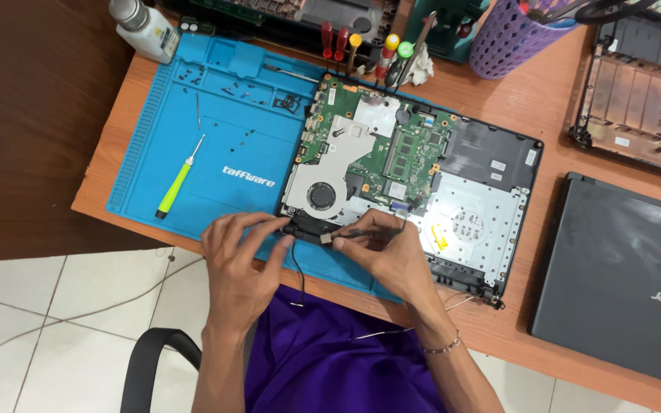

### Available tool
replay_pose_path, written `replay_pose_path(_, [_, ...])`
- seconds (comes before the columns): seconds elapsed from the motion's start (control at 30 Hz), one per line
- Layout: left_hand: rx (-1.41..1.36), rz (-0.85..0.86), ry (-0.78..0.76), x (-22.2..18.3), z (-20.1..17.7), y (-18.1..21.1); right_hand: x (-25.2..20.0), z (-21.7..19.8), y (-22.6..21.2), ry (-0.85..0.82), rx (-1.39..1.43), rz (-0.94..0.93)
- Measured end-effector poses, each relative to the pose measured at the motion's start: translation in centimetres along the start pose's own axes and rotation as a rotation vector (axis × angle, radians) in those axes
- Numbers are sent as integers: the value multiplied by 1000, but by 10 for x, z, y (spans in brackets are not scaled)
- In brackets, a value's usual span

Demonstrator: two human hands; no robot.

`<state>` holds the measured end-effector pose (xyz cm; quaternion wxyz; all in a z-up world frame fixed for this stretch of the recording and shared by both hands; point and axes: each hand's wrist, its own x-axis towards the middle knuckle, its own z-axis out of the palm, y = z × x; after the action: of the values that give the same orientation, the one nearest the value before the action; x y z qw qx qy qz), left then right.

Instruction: The person works on the internal components of a laptop, handling small cables and connectors inside the chassis by hand.

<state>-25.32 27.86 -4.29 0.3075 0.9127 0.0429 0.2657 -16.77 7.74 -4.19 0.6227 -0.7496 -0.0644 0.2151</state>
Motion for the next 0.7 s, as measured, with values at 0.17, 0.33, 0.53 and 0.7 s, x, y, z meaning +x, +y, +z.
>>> replay_pose_path(0.17, [-36, 33, -64, -2, 2, -2, 3, 11, 2, -23, 29, -13])
replay_pose_path(0.33, [-44, 87, -86, -2, 5, -5, 1, 17, 3, -67, 90, -21])
replay_pose_path(0.53, [-60, 116, -127, -1, 12, -3, -1, 21, -1, -52, 74, -7])
replay_pose_path(0.7, [-31, 79, -192, 2, 13, 2, -7, 19, -5, -26, 113, 48])
